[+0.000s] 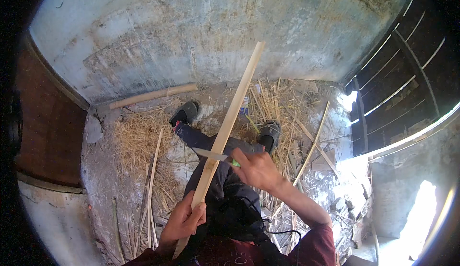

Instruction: The person uses a knife to shave and smooth the surface of a long, thin wooden piece.

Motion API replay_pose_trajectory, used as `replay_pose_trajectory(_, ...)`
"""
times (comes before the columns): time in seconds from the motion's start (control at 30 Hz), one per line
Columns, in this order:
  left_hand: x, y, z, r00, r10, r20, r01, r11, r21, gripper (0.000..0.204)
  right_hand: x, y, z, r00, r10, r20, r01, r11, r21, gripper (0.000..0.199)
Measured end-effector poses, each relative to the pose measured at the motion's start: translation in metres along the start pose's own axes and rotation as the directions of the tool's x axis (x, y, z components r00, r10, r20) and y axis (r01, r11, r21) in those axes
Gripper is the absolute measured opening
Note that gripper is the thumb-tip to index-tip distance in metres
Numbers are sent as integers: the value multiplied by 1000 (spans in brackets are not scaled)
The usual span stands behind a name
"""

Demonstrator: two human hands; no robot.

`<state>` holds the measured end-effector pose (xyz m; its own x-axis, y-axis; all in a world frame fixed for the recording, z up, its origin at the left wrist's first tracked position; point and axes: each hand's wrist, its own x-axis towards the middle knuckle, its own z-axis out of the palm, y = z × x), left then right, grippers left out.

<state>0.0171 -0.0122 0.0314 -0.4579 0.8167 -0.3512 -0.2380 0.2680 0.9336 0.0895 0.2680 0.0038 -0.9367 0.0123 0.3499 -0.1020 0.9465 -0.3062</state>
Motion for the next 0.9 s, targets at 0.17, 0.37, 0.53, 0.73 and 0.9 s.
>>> replay_pose_trajectory(0.17,-2,-1,0,998,42,-46,-36,993,116,21,1,-10,-6,999,-43,13,43,999,-21,28)
replay_pose_trajectory(0.37,-2,6,2,994,67,-81,-46,969,241,20,-1,-13,-3,1000,-3,-25,2,999,-35,28)
replay_pose_trajectory(0.53,-1,-5,6,994,79,-73,-67,987,146,20,0,-10,4,998,-21,-59,18,999,-51,26)
replay_pose_trajectory(0.73,-1,4,5,1000,-21,5,21,999,25,21,3,-14,0,989,-113,-93,106,991,-80,28)
replay_pose_trajectory(0.9,2,6,5,1000,24,-1,-24,999,-37,14,9,-15,2,989,-107,-99,97,990,-101,28)
